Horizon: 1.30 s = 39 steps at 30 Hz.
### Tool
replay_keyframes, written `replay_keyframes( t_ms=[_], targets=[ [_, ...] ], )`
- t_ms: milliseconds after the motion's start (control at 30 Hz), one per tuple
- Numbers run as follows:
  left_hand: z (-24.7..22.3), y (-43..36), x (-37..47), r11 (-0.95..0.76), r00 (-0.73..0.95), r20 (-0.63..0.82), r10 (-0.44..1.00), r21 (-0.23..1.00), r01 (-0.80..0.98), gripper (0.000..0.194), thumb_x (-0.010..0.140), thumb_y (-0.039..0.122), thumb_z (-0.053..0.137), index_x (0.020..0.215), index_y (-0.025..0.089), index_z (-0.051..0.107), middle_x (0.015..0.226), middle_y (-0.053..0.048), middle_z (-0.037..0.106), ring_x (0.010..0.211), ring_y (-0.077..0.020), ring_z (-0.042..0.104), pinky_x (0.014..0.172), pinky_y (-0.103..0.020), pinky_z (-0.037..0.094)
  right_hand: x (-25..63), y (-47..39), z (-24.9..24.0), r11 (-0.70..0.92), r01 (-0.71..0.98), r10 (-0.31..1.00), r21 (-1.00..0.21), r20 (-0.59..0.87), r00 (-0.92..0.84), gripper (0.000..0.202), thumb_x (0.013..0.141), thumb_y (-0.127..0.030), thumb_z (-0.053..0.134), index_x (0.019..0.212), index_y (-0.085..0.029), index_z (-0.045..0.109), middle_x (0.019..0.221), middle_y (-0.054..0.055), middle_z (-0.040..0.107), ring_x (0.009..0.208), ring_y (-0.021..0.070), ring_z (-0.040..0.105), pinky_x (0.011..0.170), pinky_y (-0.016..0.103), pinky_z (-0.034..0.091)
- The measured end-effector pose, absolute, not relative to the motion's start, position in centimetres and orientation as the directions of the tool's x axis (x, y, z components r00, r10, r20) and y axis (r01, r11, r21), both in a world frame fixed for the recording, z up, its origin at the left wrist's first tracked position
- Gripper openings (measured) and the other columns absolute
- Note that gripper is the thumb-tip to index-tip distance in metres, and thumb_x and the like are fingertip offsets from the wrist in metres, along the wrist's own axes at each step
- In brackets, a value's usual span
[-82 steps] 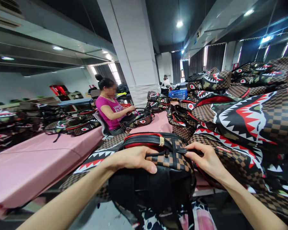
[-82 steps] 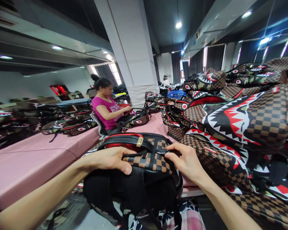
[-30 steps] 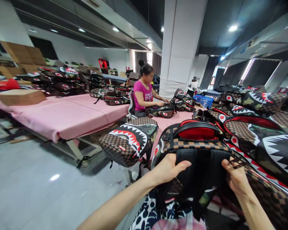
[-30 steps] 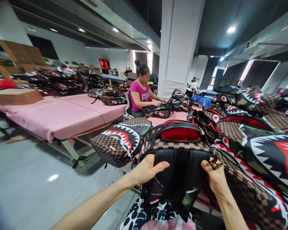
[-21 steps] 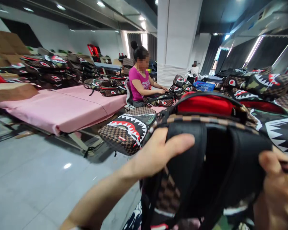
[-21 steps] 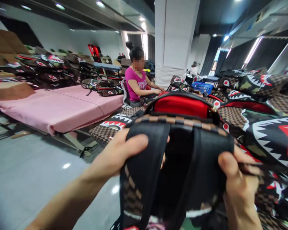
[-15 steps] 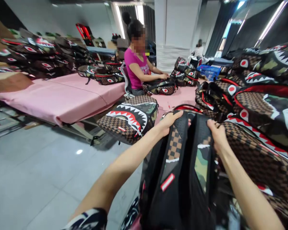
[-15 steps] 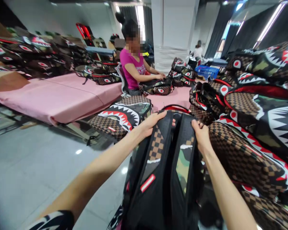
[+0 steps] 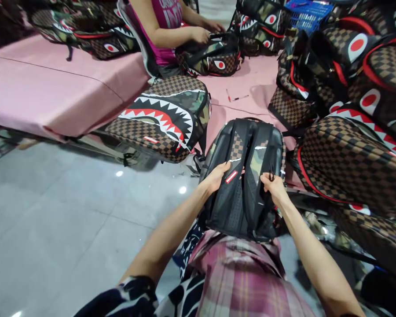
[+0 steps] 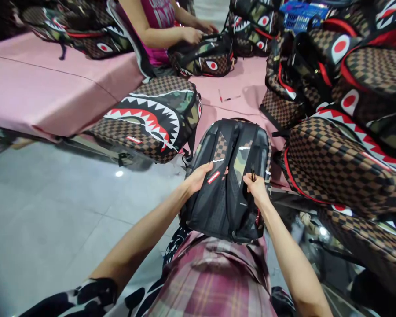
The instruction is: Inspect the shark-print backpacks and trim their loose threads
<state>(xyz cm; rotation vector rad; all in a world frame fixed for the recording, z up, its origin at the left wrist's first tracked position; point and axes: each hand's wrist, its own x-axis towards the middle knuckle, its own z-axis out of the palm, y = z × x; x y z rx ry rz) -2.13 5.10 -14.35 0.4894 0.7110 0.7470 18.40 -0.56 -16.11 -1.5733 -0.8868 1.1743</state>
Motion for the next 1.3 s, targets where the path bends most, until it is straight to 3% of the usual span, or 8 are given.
replay_keyframes(
  t_ms=[300,500,800,900,967,1067,1200,1300],
  targets=[
    [-14.3,3.8,-2.9,0.72,0.54,-0.495,0.68,0.591,-0.364,0.052,0.091,0.045,0.035,0.099,0.003,0.064,0.097,-0.021,0.068,0.087,-0.0237,0.067,0.079,-0.033,0.053,18.0,-0.7,-16.1,-0.278,0.006,0.917,-0.961,-0.263,0.298,0.039,0.053,-0.049,0.071,0.066,-0.017,0.055,0.042,-0.01,0.037,0.035,0.005,0.03,0.037,0.022,0.027],
    [-14.8,0.2,-4.2,0.722,0.526,-0.506,0.684,0.573,-0.388,0.05,0.092,0.043,0.033,0.104,0.004,0.062,0.119,-0.022,0.058,0.099,-0.0262,0.063,0.084,-0.035,0.051,17.6,-3.3,-15.7,-0.343,-0.012,0.909,-0.939,-0.335,0.249,0.041,0.054,-0.05,0.071,0.07,-0.015,0.057,0.042,-0.01,0.037,0.036,0.0049,0.029,0.037,0.022,0.027],
    [-14.3,-3.0,-6.2,0.75,0.458,-0.598,0.658,0.572,-0.332,0.049,0.091,0.044,0.033,0.106,0.007,0.06,0.119,-0.021,0.057,0.091,-0.0255,0.065,0.073,-0.034,0.053,17.5,-7.0,-13.8,-0.442,0.051,0.894,-0.895,-0.435,0.108,0.036,0.053,-0.045,0.073,0.064,-0.015,0.056,0.046,-0.007,0.04,0.037,0.0047,0.032,0.034,0.019,0.021],
    [-13.6,-3.6,-5.8,0.571,0.234,-0.524,0.819,0.785,-0.241,0.041,0.089,0.042,0.041,0.11,0.011,0.057,0.119,-0.017,0.058,0.103,-0.0258,0.059,0.082,-0.036,0.05,17.7,-7.3,-13.1,-0.458,0.078,0.889,-0.885,-0.455,0.05,0.034,0.054,-0.041,0.073,0.069,-0.014,0.06,0.046,-0.006,0.043,0.038,0.0051,0.033,0.034,0.019,0.02],
    [-12.6,-4.6,-4.9,0.263,-0.007,-0.263,0.965,0.964,-0.024,0.036,0.083,0.035,0.053,0.115,0.017,0.055,0.126,-0.013,0.052,0.12,-0.0255,0.045,0.098,-0.038,0.039,17.8,-7.6,-12.8,-0.45,0.088,0.892,-0.889,-0.452,-0.011,0.035,0.053,-0.036,0.073,0.077,-0.013,0.064,0.052,-0.004,0.051,0.041,0.0052,0.036,0.035,0.018,0.022],
    [-11.1,-6.9,-2.2,-0.034,0.078,0.01,0.997,0.949,0.313,0.047,0.073,0.031,0.066,0.117,0.021,0.054,0.13,-0.011,0.047,0.129,-0.0295,0.03,0.109,-0.045,0.019,17.7,-7.8,-13.0,-0.41,0.086,0.91,-0.908,-0.414,-0.021,0.036,0.054,-0.03,0.071,0.085,-0.013,0.065,0.059,-0.002,0.058,0.044,0.006,0.04,0.038,0.018,0.026],
    [-11.3,-8.7,2.0,0.03,0.273,-0.132,0.953,0.937,0.347,0.066,0.063,0.024,0.072,0.124,0.021,0.048,0.132,-0.012,0.04,0.119,-0.0335,0.042,0.104,-0.046,0.028,17.1,-7.7,-13.9,-0.367,0.093,0.929,-0.926,-0.36,0.084,0.016,0.058,-0.026,0.065,0.069,-0.014,0.063,0.052,-0.003,0.055,0.044,0.0074,0.043,0.041,0.019,0.029],
    [-12.7,-8.5,2.9,0.207,0.242,-0.253,0.937,0.958,0.201,0.055,0.063,0.013,0.067,0.116,0.019,0.052,0.13,-0.012,0.041,0.107,-0.0281,0.054,0.096,-0.042,0.038,16.8,-7.8,-13.8,-0.341,0.094,0.936,-0.935,-0.329,0.124,0.012,0.059,-0.025,0.065,0.064,-0.015,0.062,0.056,0.0,0.061,0.052,0.0111,0.052,0.048,0.022,0.037]
  ],
)
